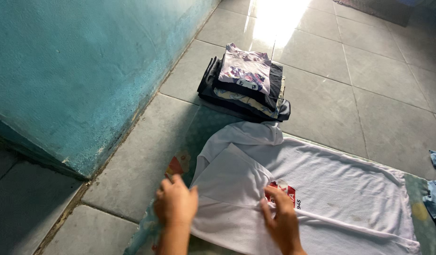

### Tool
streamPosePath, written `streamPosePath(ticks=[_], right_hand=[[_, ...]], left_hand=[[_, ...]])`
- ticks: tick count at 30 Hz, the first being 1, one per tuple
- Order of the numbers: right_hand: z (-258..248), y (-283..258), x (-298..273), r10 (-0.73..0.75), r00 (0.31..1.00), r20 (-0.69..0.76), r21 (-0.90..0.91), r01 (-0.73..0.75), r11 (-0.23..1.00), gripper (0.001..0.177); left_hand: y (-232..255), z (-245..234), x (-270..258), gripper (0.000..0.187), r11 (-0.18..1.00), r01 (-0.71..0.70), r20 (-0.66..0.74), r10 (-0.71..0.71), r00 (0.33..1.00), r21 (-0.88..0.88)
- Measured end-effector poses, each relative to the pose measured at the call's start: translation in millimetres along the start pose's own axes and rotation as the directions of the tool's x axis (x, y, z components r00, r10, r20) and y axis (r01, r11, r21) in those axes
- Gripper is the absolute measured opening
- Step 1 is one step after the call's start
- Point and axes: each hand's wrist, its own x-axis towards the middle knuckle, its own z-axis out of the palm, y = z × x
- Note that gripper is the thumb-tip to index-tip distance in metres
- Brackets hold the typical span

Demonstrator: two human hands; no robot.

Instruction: The person folds a white t-shirt on a patterned mat, smoothing and aligning it before stacking it with other folded clothes. Then the person picks up a mustard-colored shirt and begins to fold it.

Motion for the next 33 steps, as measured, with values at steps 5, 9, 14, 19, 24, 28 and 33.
streamPosePath(ticks=[5,9,14,19,24,28,33], right_hand=[[5,6,44,-0.001,1.0,-0.003,-0.024,0.001,1.0,0.015],[5,-7,82,0.323,0.832,0.451,0.229,-0.458,0.859,0.017],[-17,-21,115,0.376,0.919,0.117,-0.548,-0.256,0.796,0.016],[12,-29,135,-0.007,0.988,0.153,-0.309,0.055,0.949,0.031],[44,-40,142,0.06,0.984,0.165,-0.314,-0.005,0.95,0.052],[31,-47,126,0.054,0.993,0.105,-0.22,-0.029,0.975,0.036],[-14,-45,65,-0.095,0.992,0.089,-0.198,0.111,0.974,0.019]], left_hand=[[35,36,-12,0.037,0.88,-0.358,0.183,0.425,0.886,-0.311],[32,47,-1,0.048,0.934,-0.342,0.492,0.347,0.798,-0.104],[27,47,8,0.052,0.972,-0.231,0.531,0.219,0.818,-0.045],[29,46,7,0.049,0.95,-0.292,0.545,0.306,0.781,-0.114],[20,55,7,0.045,0.935,-0.276,0.623,0.355,0.697,-0.223],[18,67,19,0.041,0.912,-0.308,0.611,0.409,0.678,-0.269],[2,75,21,0.026,0.933,-0.359,0.542,0.292,0.788,0.019]])
